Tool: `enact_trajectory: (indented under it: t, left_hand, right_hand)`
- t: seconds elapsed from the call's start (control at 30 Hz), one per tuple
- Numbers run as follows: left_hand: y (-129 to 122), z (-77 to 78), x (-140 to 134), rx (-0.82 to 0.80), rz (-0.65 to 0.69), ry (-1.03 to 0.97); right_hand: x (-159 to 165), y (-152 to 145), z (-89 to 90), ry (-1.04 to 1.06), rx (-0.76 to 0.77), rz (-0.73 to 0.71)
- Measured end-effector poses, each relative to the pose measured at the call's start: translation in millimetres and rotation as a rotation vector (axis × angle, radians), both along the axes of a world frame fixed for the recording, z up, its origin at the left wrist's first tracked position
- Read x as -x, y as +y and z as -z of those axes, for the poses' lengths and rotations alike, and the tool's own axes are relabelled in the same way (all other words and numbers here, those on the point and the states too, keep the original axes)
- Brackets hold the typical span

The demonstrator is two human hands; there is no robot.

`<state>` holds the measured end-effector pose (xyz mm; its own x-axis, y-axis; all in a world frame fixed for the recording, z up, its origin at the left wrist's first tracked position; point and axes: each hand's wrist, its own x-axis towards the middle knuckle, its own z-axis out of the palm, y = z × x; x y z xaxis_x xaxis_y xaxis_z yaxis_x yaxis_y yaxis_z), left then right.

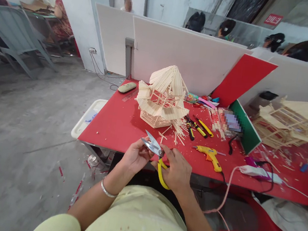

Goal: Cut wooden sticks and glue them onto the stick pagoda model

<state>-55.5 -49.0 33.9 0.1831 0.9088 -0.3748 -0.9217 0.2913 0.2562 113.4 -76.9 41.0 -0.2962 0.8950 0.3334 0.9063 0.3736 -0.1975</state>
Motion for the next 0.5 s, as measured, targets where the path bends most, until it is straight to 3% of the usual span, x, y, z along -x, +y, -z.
enact_trajectory:
  t: [0.3,0.43,0.5]
  left_hand:
    - [-2.0,-6.8,-1.4,-0.005,0.013,0.055]
    - [1.4,-13.2,4.6,-0.045,-0.038,0.197]
    - [5.8,-16.2,6.8,-0.102,-0.085,0.286]
  right_hand:
    - [-3.3,3.7,17.3,0.079,-0.046,0.014]
    - [-12.8,14.7,21.1,0.003,0.037,0.257]
    - [-18.8,24.2,24.8,-0.098,0.082,0.306]
